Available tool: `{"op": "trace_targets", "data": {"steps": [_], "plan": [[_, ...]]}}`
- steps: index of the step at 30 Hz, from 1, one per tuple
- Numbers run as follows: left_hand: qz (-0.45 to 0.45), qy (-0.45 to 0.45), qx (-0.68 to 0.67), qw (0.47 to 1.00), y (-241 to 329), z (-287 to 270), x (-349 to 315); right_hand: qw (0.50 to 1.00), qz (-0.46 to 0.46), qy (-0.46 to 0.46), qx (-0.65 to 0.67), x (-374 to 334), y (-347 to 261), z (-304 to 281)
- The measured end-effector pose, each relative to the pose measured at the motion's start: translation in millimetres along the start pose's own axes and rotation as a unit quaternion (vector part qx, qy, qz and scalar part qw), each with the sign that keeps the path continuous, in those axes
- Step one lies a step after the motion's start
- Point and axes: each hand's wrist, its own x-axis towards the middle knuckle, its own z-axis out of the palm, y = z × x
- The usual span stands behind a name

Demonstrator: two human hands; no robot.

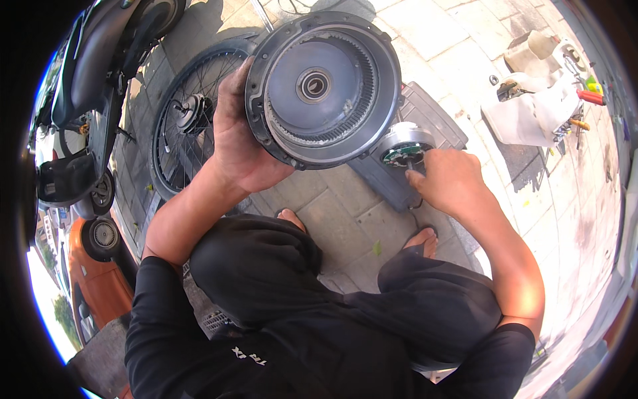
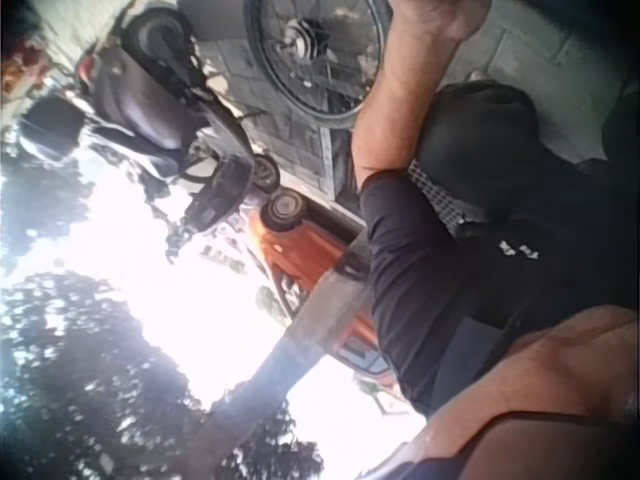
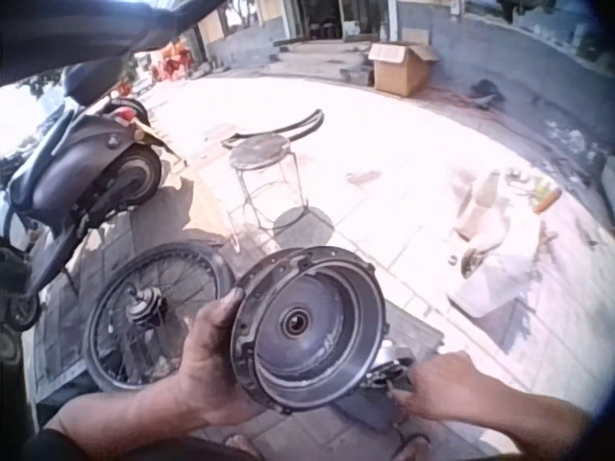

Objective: The person retrieves a small bottle from a shelf, then moves outside to work on a scooter stator and casing. They apply a substance to the stator, inspect the casing interior, and attempt to fit the stator into the casing multiple times before separating them again.

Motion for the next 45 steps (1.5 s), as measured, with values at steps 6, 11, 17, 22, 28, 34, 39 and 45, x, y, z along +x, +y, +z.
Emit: {"op": "trace_targets", "data": {"steps": [6, 11, 17, 22, 28, 34, 39, 45], "plan": [[-0.01, 0.064, 0.046, 0.997, -3.7, 2.9, -1.0, 0.955, -0.133, 0.226, 0.137, -21.5, -32.3, -55.3], [-0.007, 0.045, 0.084, 0.995, -14.5, 1.0, 9.1, 0.917, -0.212, 0.336, 0.026, -1.1, -36.8, -48.9], [-0.003, 0.076, 0.125, 0.989, -18.2, -5.1, 11.3, 0.933, -0.177, 0.296, -0.1, 5.9, -45.7, -38.1], [0.008, 0.098, 0.163, 0.982, -21.8, 4.1, 9.8, 0.954, -0.178, 0.222, -0.095, -0.1, -46.2, -36.1], [-0.011, 0.097, 0.169, 0.981, -18.5, 7.0, 3.3, 0.971, -0.182, 0.132, 0.076, -0.4, -48.1, -41.2], [-0.008, 0.081, 0.208, 0.975, -21.7, 4.3, 0.5, 0.921, -0.239, 0.13, 0.279, 18.8, -36.6, -18.7], [-0.002, 0.051, 0.191, 0.98, -18.5, 7.5, -3.9, 0.883, -0.099, -0.11, 0.446, -0.5, -51.5, -53.6], [0.002, 0.027, 0.143, 0.989, -14.7, 0.5, -2.8, 0.87, -0.1, -0.061, 0.479, -8.2, -50.0, -52.5]]}}
